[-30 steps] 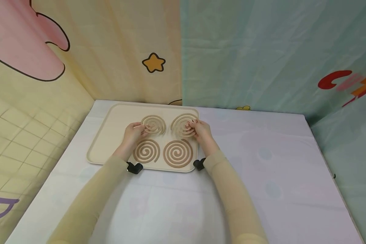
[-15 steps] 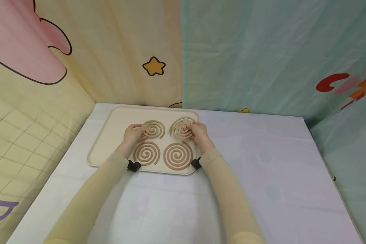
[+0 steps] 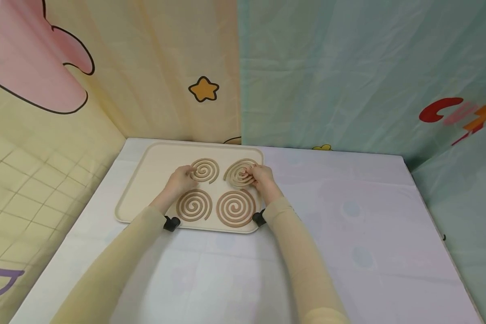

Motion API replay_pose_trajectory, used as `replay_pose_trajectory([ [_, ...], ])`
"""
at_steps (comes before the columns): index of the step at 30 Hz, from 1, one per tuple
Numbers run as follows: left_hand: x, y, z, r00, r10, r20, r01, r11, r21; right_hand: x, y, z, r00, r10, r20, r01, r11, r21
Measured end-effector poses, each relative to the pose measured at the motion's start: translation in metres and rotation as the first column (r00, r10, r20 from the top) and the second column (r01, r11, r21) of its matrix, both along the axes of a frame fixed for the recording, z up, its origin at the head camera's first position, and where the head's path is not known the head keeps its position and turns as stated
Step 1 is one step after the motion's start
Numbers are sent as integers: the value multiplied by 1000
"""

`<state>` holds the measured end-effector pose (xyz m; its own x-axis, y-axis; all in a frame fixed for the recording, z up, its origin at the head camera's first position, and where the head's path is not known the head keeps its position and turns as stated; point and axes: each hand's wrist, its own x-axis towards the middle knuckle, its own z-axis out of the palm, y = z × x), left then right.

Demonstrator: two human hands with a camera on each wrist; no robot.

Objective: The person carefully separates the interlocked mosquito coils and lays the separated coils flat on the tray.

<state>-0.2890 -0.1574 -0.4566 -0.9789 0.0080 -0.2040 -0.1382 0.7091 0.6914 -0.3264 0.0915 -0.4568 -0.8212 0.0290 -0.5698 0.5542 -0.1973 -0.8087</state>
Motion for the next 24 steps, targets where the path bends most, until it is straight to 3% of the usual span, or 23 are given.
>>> replay_pose_trajectory([
  [2, 0, -1, -1, 993, -120, 19, 121, 989, -85, -1, 0, 0, 1000, 1, 1, -1, 1000, -13],
  [4, 1, -1, -1, 975, -212, 58, 219, 963, -155, -1, 0, 0, 1000, 6, 3, -6, 1000, -26],
  [7, 3, -1, 1, 954, -280, 109, 298, 927, -226, -2, 0, -1, 1000, 23, -1, -23, 999, -48],
  [12, 5, -2, 4, 942, -306, 140, 333, 908, -256, -2, -2, -2, 996, 73, -60, -77, 995, -70],
  [14, 6, -2, 4, 937, -316, 148, 345, 904, -254, -1, -3, -1, 990, 97, -99, -101, 994, -35],
  [18, 5, -4, 2, 931, -329, 160, 360, 899, -248, 4, -3, 0, 978, 134, -159, -114, 985, 128],
  [24, 3, -6, -1, 930, -327, 166, 361, 897, -256, 10, -2, 3, 954, 203, -220, -126, 939, 319],
])
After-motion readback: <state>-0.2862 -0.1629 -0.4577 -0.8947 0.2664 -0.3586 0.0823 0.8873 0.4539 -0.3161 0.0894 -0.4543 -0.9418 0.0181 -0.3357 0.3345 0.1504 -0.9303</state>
